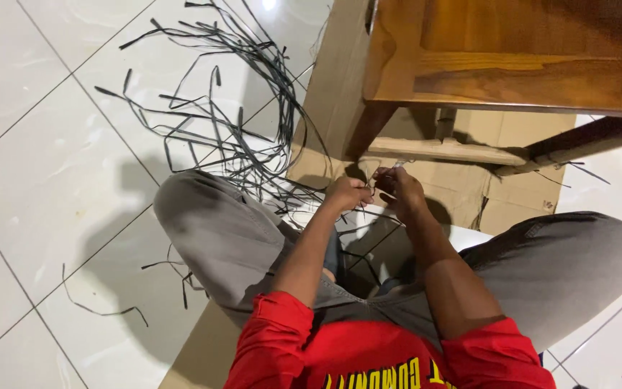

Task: Wrapping the legs of a wooden chair with cardboard and securing them with plastic ties.

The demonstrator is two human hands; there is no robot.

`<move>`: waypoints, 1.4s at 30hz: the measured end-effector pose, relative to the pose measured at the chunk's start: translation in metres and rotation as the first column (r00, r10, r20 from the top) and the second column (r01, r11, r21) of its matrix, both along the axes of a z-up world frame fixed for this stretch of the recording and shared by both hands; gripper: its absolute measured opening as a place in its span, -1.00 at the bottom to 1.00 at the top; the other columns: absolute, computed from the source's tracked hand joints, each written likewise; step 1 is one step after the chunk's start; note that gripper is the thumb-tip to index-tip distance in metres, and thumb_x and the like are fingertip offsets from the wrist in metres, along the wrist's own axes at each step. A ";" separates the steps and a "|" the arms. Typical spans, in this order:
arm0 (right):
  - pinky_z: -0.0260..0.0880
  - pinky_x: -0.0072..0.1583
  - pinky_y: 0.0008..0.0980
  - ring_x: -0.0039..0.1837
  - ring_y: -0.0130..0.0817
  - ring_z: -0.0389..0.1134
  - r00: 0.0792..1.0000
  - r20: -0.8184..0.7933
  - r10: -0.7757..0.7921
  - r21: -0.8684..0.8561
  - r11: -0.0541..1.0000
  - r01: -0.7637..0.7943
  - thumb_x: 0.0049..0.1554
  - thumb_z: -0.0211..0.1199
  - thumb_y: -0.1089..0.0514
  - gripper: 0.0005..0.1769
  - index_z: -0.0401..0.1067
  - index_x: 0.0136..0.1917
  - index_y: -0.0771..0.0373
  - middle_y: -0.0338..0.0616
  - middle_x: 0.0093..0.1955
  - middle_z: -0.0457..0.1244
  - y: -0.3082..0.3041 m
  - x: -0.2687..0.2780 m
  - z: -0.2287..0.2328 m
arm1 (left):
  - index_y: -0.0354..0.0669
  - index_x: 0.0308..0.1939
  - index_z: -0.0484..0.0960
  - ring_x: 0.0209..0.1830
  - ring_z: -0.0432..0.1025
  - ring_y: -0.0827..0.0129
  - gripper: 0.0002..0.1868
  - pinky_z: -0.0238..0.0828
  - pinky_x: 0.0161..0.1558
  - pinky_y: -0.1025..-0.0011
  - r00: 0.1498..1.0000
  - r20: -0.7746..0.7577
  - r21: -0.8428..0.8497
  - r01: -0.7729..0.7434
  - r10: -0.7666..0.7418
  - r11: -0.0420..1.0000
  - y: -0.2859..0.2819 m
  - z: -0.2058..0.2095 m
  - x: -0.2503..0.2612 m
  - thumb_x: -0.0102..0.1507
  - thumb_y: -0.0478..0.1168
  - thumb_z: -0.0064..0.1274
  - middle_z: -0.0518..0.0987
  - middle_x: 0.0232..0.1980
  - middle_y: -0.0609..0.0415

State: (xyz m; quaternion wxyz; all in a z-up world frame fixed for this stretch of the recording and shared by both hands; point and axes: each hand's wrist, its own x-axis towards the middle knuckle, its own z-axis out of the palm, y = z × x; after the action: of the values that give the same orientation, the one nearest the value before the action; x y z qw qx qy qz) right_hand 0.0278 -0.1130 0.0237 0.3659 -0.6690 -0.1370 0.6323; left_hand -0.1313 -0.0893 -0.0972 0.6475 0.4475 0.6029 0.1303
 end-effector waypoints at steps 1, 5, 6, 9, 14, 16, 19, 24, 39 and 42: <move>0.23 0.41 0.09 0.26 -0.12 0.44 1.000 -0.011 0.003 -0.001 1.000 -0.003 0.19 0.11 -0.12 -0.61 0.55 0.13 0.09 -0.10 0.06 0.40 -0.001 0.008 -0.007 | -0.19 0.06 0.63 -0.47 0.65 0.35 -0.51 0.56 -0.43 0.57 0.999 0.037 -0.021 -0.033 0.034 0.999 -0.001 -0.009 0.005 0.08 -0.12 0.33 0.71 -0.42 -0.06; 0.11 0.44 0.05 0.38 -0.23 0.34 0.983 0.103 0.152 -0.011 0.988 -0.152 0.31 0.19 0.06 -0.67 0.50 0.32 0.05 -0.24 0.19 0.38 -0.010 0.021 0.011 | -0.34 0.18 0.59 -0.38 0.66 0.21 -0.41 0.58 -0.39 0.44 0.998 0.057 -0.075 -0.023 0.027 0.997 -0.002 -0.012 0.023 0.14 -0.11 0.33 0.70 -0.27 -0.29; 0.11 0.44 0.05 0.38 -0.23 0.34 0.985 0.105 0.139 -0.013 0.990 -0.139 0.31 0.19 0.06 -0.67 0.50 0.32 0.05 -0.24 0.19 0.38 -0.015 0.026 0.008 | -0.34 0.18 0.59 -0.38 0.66 0.21 -0.41 0.58 -0.39 0.44 0.998 0.060 -0.077 -0.010 0.014 0.997 -0.002 -0.015 0.028 0.14 -0.11 0.33 0.70 -0.27 -0.29; 0.03 0.50 0.20 0.40 -0.07 0.35 0.997 0.062 0.041 0.064 0.997 -0.045 0.24 0.29 -0.09 -0.64 0.53 0.19 0.15 -0.07 0.18 0.40 -0.028 0.041 -0.006 | -0.42 0.25 0.47 -0.41 0.63 0.29 -0.30 0.52 -0.48 0.56 0.980 0.196 -0.131 -0.005 0.031 0.991 -0.004 -0.013 0.042 0.18 -0.06 0.37 0.68 -0.31 -0.22; 0.23 0.38 -0.05 0.21 -0.23 0.48 0.968 0.150 -0.202 0.057 0.979 0.195 0.15 0.39 -0.02 -0.63 0.53 0.20 0.08 -0.20 -0.05 0.43 -0.038 0.074 -0.024 | -0.24 0.17 0.63 -0.32 0.68 0.31 -0.47 0.55 -0.40 0.55 0.967 -0.052 -0.154 0.238 -0.248 0.959 -0.007 0.023 0.058 0.19 -0.04 0.27 0.75 -0.21 -0.09; 0.27 0.36 -0.10 0.18 -0.25 0.48 0.952 0.121 -0.282 0.069 0.959 0.275 0.16 0.32 0.01 -0.60 0.50 0.25 0.11 -0.22 -0.06 0.40 -0.038 0.084 -0.023 | -0.31 0.15 0.62 -0.26 0.66 0.25 -0.46 0.53 -0.35 0.51 0.940 0.002 -0.175 0.335 -0.340 0.926 -0.006 -0.014 0.066 0.21 -0.02 0.21 0.73 -0.18 -0.15; 0.40 0.28 -0.20 0.09 -0.27 0.48 0.880 0.018 -0.476 0.118 0.875 0.470 0.20 0.22 0.08 -0.58 0.45 0.31 0.20 -0.21 -0.09 0.33 -0.036 0.107 -0.030 | -0.29 0.12 0.62 -0.26 0.66 0.26 -0.53 0.53 -0.35 0.49 0.885 -0.017 -0.168 0.455 -0.464 0.874 -0.012 -0.052 0.086 0.24 -0.04 0.14 0.73 -0.19 -0.11; 0.45 -0.19 -0.48 -0.34 -0.51 0.26 0.682 -0.059 -0.729 0.203 0.660 0.724 0.15 0.27 0.16 -0.68 0.53 0.17 0.29 -0.34 -0.36 0.05 -0.037 0.129 -0.004 | -0.13 0.11 0.67 -0.28 0.68 0.28 -0.58 0.63 -0.31 0.40 0.784 -0.187 -0.033 0.597 -0.592 0.801 -0.014 -0.073 0.086 0.23 -0.02 0.18 0.75 -0.26 0.04; -0.08 -0.46 -0.53 -0.52 -0.59 -0.07 0.672 0.195 -0.714 0.215 0.700 0.681 0.18 0.26 0.04 -0.75 0.55 0.05 0.19 -0.43 -0.48 -0.07 -0.045 0.135 -0.018 | -0.24 -0.03 0.51 -0.05 0.42 0.03 -0.74 0.40 -0.05 0.18 0.709 -0.553 0.318 0.665 -0.438 0.675 -0.017 0.071 0.095 0.27 -0.20 0.10 0.41 0.01 -0.16; -0.10 -0.47 -0.47 -0.53 -0.55 -0.06 0.632 0.184 -0.753 0.200 0.658 0.726 0.10 0.33 0.03 -0.78 0.57 -0.05 0.18 -0.39 -0.50 -0.06 -0.043 0.139 -0.028 | -0.10 0.10 0.58 0.09 0.47 0.07 -0.63 0.50 0.07 0.13 0.753 -0.583 0.523 0.636 -0.306 0.567 -0.014 0.072 0.113 0.23 -0.14 0.17 0.46 0.08 0.00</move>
State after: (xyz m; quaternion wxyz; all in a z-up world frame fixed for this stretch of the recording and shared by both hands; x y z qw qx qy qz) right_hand 0.1667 -0.1565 -0.0039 0.6077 -0.7197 0.0707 0.3281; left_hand -0.0184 -0.1034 -0.0251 0.2908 0.8210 0.4874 0.0619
